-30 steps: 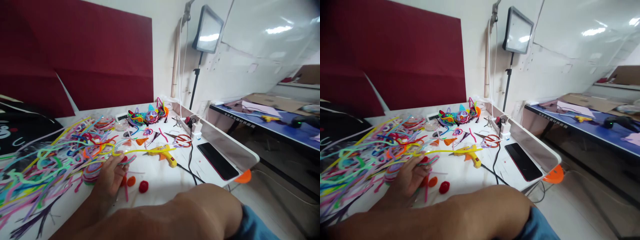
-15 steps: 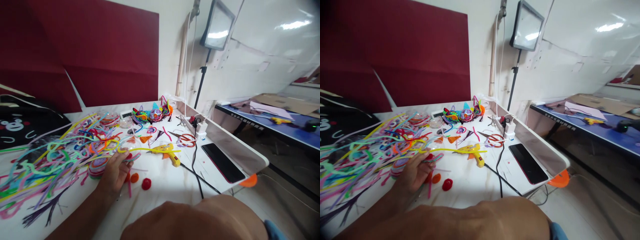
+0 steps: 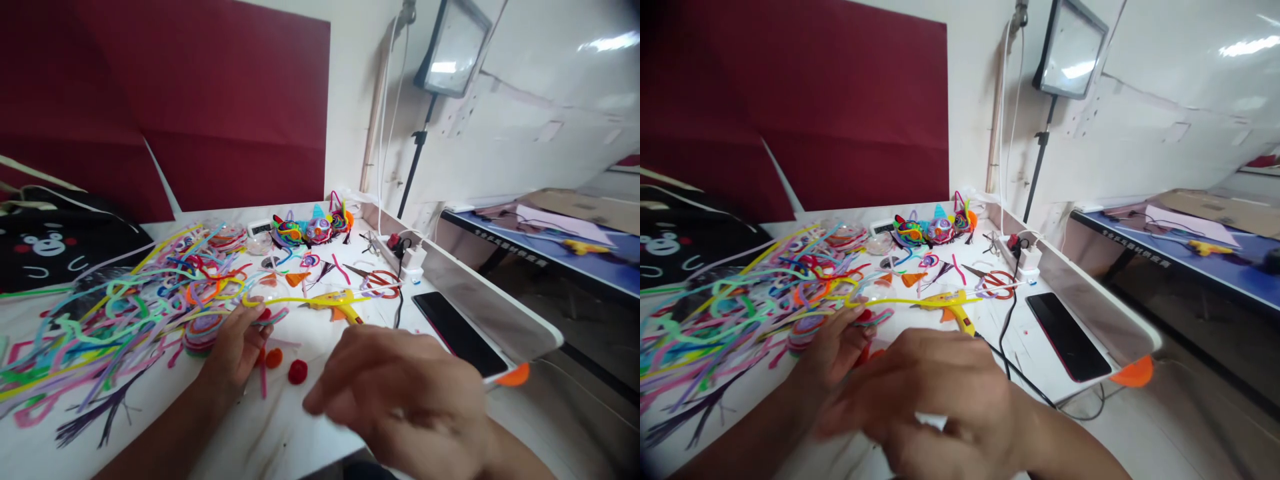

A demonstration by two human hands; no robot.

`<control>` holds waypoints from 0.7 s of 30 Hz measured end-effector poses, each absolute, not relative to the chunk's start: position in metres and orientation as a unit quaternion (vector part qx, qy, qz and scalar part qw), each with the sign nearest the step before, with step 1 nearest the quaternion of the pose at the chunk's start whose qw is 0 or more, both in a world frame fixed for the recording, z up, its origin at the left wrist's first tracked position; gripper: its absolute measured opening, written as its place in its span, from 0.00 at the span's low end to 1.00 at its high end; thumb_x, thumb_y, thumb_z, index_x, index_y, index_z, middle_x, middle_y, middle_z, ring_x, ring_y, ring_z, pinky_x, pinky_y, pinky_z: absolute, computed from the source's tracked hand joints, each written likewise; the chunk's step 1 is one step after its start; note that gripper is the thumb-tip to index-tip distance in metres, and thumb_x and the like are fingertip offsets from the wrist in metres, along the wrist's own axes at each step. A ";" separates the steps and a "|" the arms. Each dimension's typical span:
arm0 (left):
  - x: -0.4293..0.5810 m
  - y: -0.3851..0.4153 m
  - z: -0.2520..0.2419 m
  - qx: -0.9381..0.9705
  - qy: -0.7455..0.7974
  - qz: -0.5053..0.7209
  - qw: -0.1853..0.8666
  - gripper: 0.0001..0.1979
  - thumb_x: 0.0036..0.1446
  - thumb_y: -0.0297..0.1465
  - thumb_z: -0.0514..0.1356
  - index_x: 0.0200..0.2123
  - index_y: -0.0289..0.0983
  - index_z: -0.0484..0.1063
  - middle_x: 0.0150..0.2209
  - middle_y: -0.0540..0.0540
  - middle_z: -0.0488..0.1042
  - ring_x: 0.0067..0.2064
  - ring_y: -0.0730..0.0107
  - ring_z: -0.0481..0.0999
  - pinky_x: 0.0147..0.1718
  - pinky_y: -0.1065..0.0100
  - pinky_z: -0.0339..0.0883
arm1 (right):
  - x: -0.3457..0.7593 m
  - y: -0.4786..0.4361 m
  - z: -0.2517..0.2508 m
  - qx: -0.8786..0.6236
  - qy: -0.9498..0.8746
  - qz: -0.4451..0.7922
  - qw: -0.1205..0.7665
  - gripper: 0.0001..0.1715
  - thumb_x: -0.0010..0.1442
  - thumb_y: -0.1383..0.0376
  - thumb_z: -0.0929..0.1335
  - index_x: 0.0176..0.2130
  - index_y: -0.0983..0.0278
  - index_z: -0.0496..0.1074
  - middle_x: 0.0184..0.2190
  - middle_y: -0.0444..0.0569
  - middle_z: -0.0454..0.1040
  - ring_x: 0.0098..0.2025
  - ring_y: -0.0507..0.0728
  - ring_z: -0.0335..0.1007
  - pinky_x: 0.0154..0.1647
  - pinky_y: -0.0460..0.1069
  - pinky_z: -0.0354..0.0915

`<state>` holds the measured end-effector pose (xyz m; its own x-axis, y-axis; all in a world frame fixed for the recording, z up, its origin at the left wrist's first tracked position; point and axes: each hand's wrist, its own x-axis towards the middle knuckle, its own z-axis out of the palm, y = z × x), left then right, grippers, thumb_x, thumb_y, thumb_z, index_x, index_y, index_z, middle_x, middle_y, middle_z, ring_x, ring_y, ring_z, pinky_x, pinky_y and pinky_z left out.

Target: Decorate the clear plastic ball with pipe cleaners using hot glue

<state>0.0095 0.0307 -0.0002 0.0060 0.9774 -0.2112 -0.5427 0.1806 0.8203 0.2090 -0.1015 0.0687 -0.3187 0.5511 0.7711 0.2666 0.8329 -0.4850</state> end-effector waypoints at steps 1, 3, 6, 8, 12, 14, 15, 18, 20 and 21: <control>0.009 0.031 -0.001 0.273 0.398 0.577 0.659 0.12 0.38 0.24 0.70 0.27 0.36 0.71 0.23 0.54 0.72 0.21 0.77 0.68 0.18 0.73 0.63 | 0.208 -0.089 0.073 -0.231 -0.787 0.175 0.545 0.10 0.65 0.70 0.64 0.44 0.61 0.73 0.35 0.49 0.80 0.36 0.53 0.77 0.38 0.48 0.74; 0.008 0.032 -0.002 0.278 0.393 0.570 0.666 0.13 0.38 0.25 0.71 0.28 0.36 0.72 0.23 0.55 0.71 0.21 0.77 0.67 0.18 0.74 0.63 | 0.207 -0.069 0.073 -0.253 -0.775 0.194 0.545 0.09 0.65 0.69 0.65 0.43 0.63 0.74 0.32 0.48 0.80 0.34 0.52 0.76 0.36 0.47 0.72; 0.008 0.033 -0.003 0.281 0.389 0.569 0.668 0.14 0.37 0.25 0.71 0.29 0.36 0.72 0.24 0.54 0.72 0.22 0.77 0.67 0.18 0.74 0.63 | 0.211 -0.050 0.059 -0.300 -0.789 0.158 0.513 0.07 0.65 0.68 0.66 0.40 0.66 0.74 0.29 0.48 0.78 0.31 0.52 0.74 0.32 0.46 0.69; 0.008 0.033 -0.004 0.281 0.388 0.569 0.669 0.13 0.37 0.25 0.72 0.28 0.35 0.72 0.24 0.53 0.72 0.23 0.77 0.68 0.18 0.74 0.63 | 0.214 -0.042 0.050 -0.299 -0.810 0.115 0.492 0.07 0.65 0.69 0.65 0.39 0.67 0.74 0.29 0.49 0.78 0.31 0.52 0.73 0.32 0.45 0.67; 0.007 0.032 -0.004 0.270 0.406 0.565 0.666 0.12 0.37 0.25 0.72 0.26 0.35 0.72 0.24 0.52 0.72 0.23 0.76 0.68 0.18 0.74 0.64 | 0.216 -0.033 0.043 -0.286 -0.863 -0.007 0.417 0.12 0.66 0.71 0.61 0.38 0.68 0.73 0.27 0.49 0.75 0.28 0.53 0.69 0.31 0.48 0.63; 0.007 0.032 -0.005 0.266 0.416 0.564 0.662 0.12 0.37 0.25 0.72 0.26 0.35 0.73 0.24 0.52 0.73 0.23 0.76 0.68 0.18 0.74 0.64 | 0.214 -0.032 0.042 -0.289 -0.878 -0.078 0.373 0.14 0.66 0.72 0.60 0.35 0.67 0.73 0.23 0.47 0.72 0.25 0.53 0.64 0.28 0.50 0.58; 0.006 0.032 -0.005 0.266 0.419 0.564 0.660 0.11 0.38 0.25 0.71 0.27 0.35 0.74 0.24 0.52 0.73 0.24 0.76 0.69 0.18 0.74 0.64 | 0.213 -0.032 0.041 -0.289 -0.882 -0.106 0.357 0.15 0.66 0.72 0.60 0.33 0.67 0.73 0.22 0.46 0.70 0.24 0.53 0.62 0.27 0.51 0.56; 0.005 0.035 -0.008 0.267 0.430 0.568 0.649 0.13 0.38 0.24 0.71 0.31 0.36 0.76 0.25 0.52 0.74 0.24 0.75 0.70 0.18 0.74 0.65 | 0.209 -0.035 0.034 -0.283 -0.887 -0.148 0.333 0.13 0.64 0.71 0.64 0.28 0.65 0.70 0.20 0.44 0.67 0.22 0.52 0.58 0.25 0.52 0.51; 0.003 0.038 -0.010 0.264 0.444 0.564 0.644 0.14 0.39 0.24 0.70 0.33 0.36 0.76 0.26 0.52 0.75 0.25 0.74 0.71 0.18 0.74 0.65 | 0.206 -0.037 0.027 -0.272 -0.888 -0.157 0.335 0.11 0.63 0.70 0.66 0.28 0.65 0.69 0.20 0.43 0.65 0.22 0.52 0.56 0.24 0.52 0.49; 0.002 0.039 -0.010 0.260 0.453 0.560 0.643 0.15 0.39 0.24 0.70 0.34 0.37 0.76 0.26 0.51 0.75 0.25 0.73 0.71 0.19 0.74 0.66 | 0.205 -0.038 0.023 -0.268 -0.886 -0.161 0.342 0.09 0.62 0.69 0.67 0.28 0.64 0.68 0.20 0.42 0.64 0.21 0.51 0.54 0.24 0.52 0.48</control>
